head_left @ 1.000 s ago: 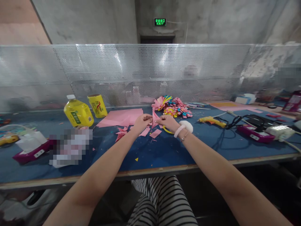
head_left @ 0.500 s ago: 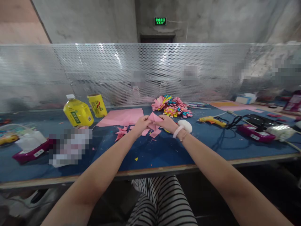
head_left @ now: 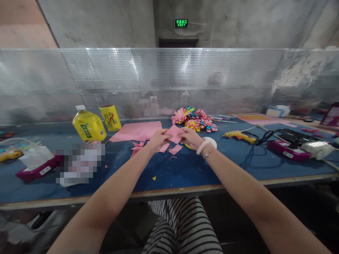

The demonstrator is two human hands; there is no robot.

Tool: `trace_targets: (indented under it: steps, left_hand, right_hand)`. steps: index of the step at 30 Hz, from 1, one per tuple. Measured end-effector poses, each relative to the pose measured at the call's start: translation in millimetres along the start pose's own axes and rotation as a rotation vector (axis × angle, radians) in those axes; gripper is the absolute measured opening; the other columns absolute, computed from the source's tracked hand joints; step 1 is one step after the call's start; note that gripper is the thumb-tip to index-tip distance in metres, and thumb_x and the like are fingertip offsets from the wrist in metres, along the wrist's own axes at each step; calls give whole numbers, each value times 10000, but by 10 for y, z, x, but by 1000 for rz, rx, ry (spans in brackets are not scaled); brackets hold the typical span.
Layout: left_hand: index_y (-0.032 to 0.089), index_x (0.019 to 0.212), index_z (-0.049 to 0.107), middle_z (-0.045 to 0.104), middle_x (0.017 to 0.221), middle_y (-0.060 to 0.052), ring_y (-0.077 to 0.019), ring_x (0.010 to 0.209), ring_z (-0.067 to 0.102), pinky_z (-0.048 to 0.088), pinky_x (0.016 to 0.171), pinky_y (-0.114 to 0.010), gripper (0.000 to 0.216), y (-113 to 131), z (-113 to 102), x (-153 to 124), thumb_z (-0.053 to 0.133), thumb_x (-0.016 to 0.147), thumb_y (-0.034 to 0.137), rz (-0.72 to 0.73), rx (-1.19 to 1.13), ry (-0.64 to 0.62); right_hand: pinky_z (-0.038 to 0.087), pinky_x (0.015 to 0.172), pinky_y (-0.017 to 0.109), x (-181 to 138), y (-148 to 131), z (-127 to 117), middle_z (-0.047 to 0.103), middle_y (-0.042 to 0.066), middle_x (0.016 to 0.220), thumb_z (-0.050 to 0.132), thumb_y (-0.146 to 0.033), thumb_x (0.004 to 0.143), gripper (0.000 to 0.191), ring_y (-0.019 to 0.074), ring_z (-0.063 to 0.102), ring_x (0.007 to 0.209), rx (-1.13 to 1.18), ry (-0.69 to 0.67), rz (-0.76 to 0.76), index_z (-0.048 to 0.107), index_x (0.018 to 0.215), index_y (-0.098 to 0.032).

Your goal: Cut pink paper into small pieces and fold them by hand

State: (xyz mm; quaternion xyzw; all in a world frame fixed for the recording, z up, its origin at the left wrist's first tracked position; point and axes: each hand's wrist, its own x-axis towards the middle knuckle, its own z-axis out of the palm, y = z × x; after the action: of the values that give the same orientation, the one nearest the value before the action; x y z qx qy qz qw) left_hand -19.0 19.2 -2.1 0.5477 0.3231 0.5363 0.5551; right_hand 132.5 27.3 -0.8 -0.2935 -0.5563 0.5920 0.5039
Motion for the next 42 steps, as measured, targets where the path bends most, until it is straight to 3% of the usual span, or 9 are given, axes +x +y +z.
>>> trace_targets:
  steps: [5, 10, 15, 17, 22, 26, 31, 38, 42]
  left_hand:
    - [102, 760, 607, 587, 528, -24, -101, 464, 562, 463, 505, -221, 197, 78, 6, -19, 524, 592, 42, -96, -23, 92]
    - [103, 646, 590, 608, 535, -52, -123, 529, 604, 479, 557, -230, 177, 144, 20, -50, 447, 595, 12, -88, -37, 130]
    - [114, 648, 598, 629, 604, -34, -112, 577, 610, 487, 626, -242, 149, 126, 50, -46, 470, 616, 44, -6, 54, 139]
    - [123, 691, 614, 644, 667, -31, -111, 614, 614, 489, 649, -248, 157, 95, 52, -34, 476, 636, 74, 50, 121, 139]
    - [140, 822, 632, 658, 831, -48, -120, 709, 617, 488, 708, -273, 228, 44, 37, -23, 464, 670, 112, 157, 279, 93]
    - [137, 930, 618, 654, 873, -58, -111, 685, 609, 487, 710, -283, 299, 70, 53, -53, 453, 683, 107, 177, 376, 70]
    - [160, 1070, 571, 636, 940, -54, -85, 601, 575, 481, 630, -246, 448, 66, 65, -59, 490, 637, 75, 198, 446, 26]
    - [218, 1100, 567, 603, 1051, -49, -102, 689, 546, 451, 582, -205, 534, 12, 30, -41, 518, 592, 59, 247, 420, -104]
    - [216, 1089, 577, 593, 1069, -58, -119, 748, 542, 449, 615, -212, 541, 39, 58, -81, 518, 579, 42, 250, 412, -109]
  right_hand:
    - [443, 446, 194, -36, -87, 12, 541, -37, 500, 462, -63, 629, 181, 75, 507, 427, 43, 36, 72, 542, 756, -164]
    - [445, 474, 181, -62, -153, -16, 564, 7, 505, 373, -52, 670, 203, 82, 543, 468, 84, 29, 110, 530, 753, -150]
    - [497, 563, 247, -70, -143, 4, 546, -35, 586, 422, -166, 747, 127, 95, 579, 540, 196, 30, 82, 456, 862, -211]
    - [503, 569, 249, -69, -115, 15, 557, -41, 652, 523, -184, 719, 234, 104, 599, 592, 176, 25, 71, 419, 922, -236]
    - [505, 603, 210, -21, -22, 6, 594, 13, 768, 653, -134, 624, 360, 107, 614, 693, 63, -70, 18, 453, 920, -184]
    - [513, 653, 254, 50, 43, -22, 591, 15, 741, 652, -182, 634, 317, 116, 612, 678, -18, 1, -71, 482, 901, -163]
    - [506, 732, 332, 73, 63, -37, 559, -37, 703, 649, -218, 624, 460, 121, 607, 686, -40, 87, -242, 418, 1022, -218]
    - [504, 728, 318, 30, -18, -7, 546, -26, 739, 630, -224, 632, 267, 96, 588, 666, 33, 104, -191, 454, 831, -189]
    - [504, 709, 296, 10, -45, -6, 538, -28, 709, 646, -251, 621, 232, 77, 560, 641, 26, 81, -190, 468, 746, -170]
